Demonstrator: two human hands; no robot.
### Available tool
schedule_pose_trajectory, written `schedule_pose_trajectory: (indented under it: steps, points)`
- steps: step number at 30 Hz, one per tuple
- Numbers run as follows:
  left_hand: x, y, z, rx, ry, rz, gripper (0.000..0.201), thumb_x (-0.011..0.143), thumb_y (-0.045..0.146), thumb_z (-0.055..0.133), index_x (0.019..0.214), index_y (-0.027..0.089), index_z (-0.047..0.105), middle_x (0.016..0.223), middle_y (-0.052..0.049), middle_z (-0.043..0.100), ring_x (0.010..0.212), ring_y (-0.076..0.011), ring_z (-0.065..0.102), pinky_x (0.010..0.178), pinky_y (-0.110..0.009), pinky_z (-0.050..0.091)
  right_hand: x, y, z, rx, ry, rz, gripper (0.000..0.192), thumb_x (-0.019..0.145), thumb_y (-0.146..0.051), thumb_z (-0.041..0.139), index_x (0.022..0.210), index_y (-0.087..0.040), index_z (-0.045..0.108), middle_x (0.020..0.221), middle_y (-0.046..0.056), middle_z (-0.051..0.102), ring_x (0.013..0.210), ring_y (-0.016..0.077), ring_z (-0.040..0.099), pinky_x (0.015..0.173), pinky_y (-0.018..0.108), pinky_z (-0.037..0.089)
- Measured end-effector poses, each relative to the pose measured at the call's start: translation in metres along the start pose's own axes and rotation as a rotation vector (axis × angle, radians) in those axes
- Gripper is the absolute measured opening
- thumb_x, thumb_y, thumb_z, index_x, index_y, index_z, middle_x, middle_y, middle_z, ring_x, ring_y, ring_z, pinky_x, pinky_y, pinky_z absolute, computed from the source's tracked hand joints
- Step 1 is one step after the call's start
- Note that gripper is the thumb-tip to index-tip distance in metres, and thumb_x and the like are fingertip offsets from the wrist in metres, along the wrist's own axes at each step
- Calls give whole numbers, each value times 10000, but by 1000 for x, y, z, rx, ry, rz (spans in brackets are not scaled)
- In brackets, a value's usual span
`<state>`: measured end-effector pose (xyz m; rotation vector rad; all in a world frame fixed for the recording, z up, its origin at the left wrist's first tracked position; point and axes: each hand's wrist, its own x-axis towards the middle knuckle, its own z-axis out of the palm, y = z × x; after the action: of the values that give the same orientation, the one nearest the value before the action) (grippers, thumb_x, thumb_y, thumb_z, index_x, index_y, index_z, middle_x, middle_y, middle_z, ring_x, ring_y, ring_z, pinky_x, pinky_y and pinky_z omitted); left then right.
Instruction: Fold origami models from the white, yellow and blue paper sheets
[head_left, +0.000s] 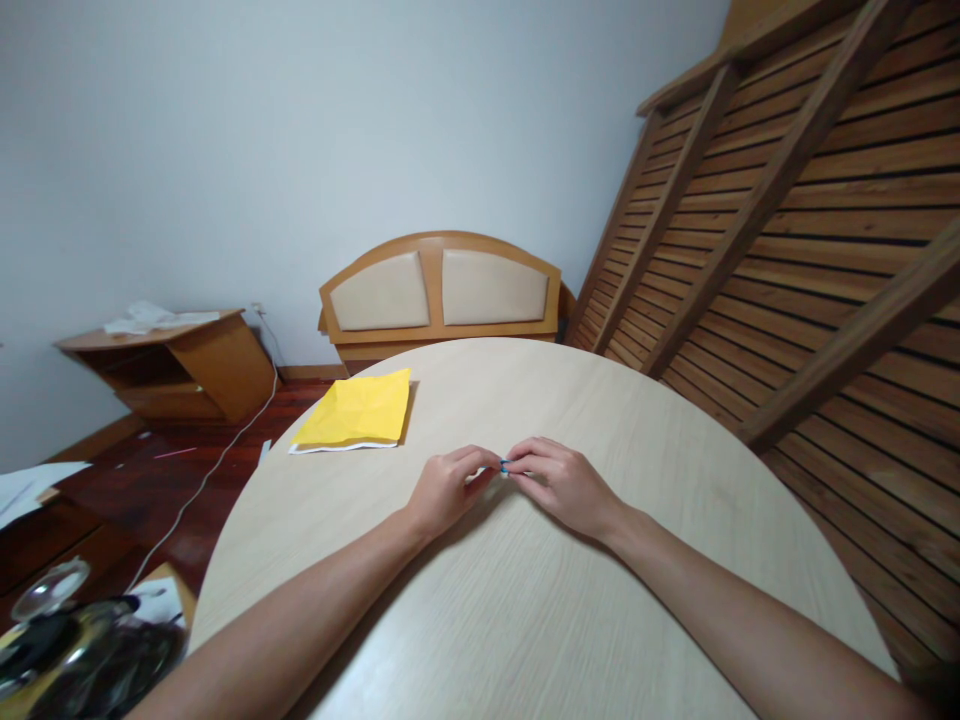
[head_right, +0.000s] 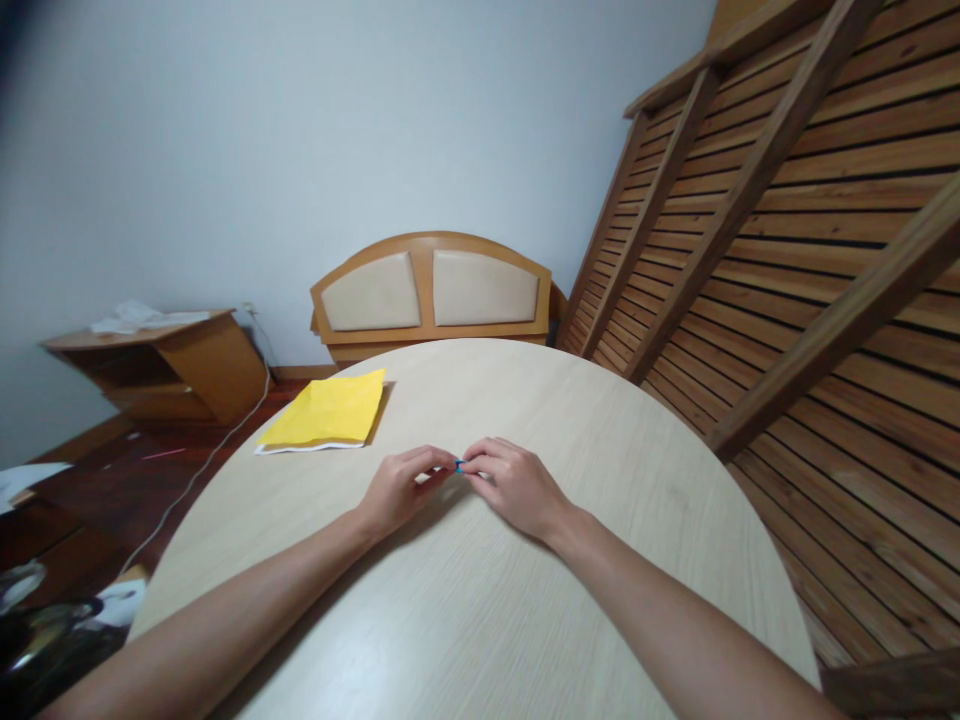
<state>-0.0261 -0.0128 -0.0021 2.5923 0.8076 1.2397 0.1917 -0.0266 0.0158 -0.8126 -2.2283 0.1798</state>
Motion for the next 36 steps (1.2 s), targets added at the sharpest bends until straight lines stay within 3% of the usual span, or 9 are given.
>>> schedule_pose_trajectory:
  steps: [8, 22, 36]
  points:
    - [0, 0, 1, 45, -18, 36, 149, 974, 143, 532, 993, 186, 673, 987, -61, 744, 874, -152, 713, 770, -260, 578, 1, -3, 0, 13, 4, 46, 177, 915, -161, 590, 952, -230, 749, 976, 46, 750, 911, 205, 688, 850, 361, 545]
    - [-1, 0, 1, 92, -16, 71, 156, 984, 171, 528, 990, 192, 682, 1004, -62, 745, 862, -143, 721, 753, -246, 588, 4, -5, -1, -132, -15, -26, 159, 952, -169, 562, 969, -222, 711, 998, 70, 742, 921, 229, 686, 823, 386, 552]
    - [-1, 4, 2, 168, -47, 21, 149, 948, 123, 511, 995, 201, 629, 1003, -46, 726, 850, -138, 705, 731, -226, 562, 3, -6, -2, 130, -19, 93, 149, 953, -201, 589, 902, -227, 726, 968, 52, 718, 910, 193, 674, 834, 335, 532]
